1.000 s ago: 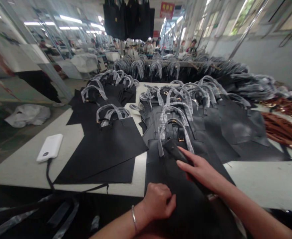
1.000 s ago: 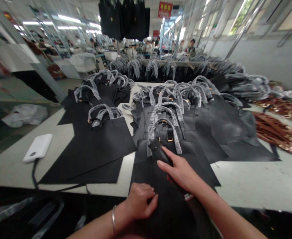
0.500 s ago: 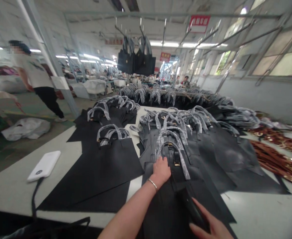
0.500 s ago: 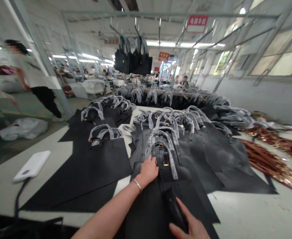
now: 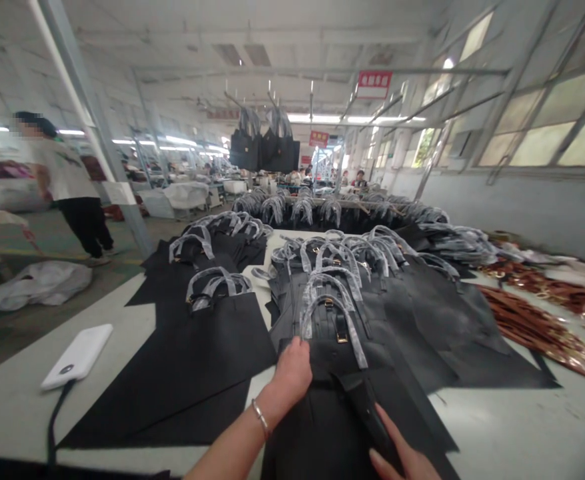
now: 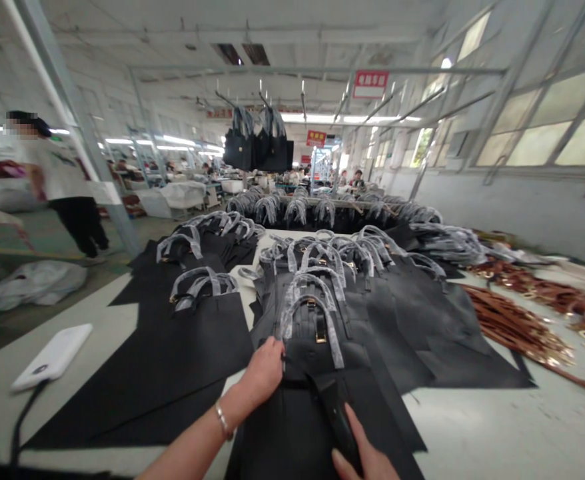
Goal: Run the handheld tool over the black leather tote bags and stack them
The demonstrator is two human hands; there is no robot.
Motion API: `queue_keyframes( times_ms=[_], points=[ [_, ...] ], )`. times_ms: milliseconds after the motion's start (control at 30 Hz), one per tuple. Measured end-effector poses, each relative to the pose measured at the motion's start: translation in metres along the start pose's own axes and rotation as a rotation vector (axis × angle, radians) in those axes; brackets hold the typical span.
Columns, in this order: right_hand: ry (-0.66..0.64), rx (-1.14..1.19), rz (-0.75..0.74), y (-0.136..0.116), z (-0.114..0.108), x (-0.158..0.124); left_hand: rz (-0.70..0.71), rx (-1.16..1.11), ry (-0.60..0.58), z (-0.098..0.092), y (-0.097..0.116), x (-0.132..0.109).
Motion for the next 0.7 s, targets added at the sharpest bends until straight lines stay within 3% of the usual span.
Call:
queue_keyframes(
  times_ms=[67,167,233,333,433,567,700],
  points=[
    [0.003,0.019,0.03,-0.004,-0.005,-0.003,-0.09,-0.134,-0.169,0.005,-0.009,-0.024],
    [0.01,0.063,0.097,-0.009,-0.021,-0.012,-0.382,-0.593,-0.521,0.027,-0.012,-0.072],
    [-0.045,0.125,0.126,-0.013,-0.028,-0.02,-0.546,-0.907,-0.621,0.037,-0.004,-0.098],
    [-0.147,0.226,0.161,-0.017,-0.03,-0.034,-0.651,-1.183,-0.539,0.046,0.004,-0.115],
    [-0.267,0.31,0.212,-0.021,-0.023,-0.049,-0.696,-1.294,-0.47,0.054,0.011,-0.123],
    [-0.401,0.39,0.263,-0.04,-0.012,-0.059,-0.68,-1.341,-0.463,0.056,0.023,-0.127],
    [-0.409,0.42,0.257,-0.05,-0.008,-0.052,-0.709,-1.336,-0.406,0.056,0.026,-0.127]
  ],
)
Point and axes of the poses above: each hand's wrist, its own x-axis towards the middle knuckle, its own z-axis out of the palm, y = z × x, the point moved 8 cm from there along x, towards the middle knuckle, and after that the axes turned 15 degrees about y, right-handed, at the moved point
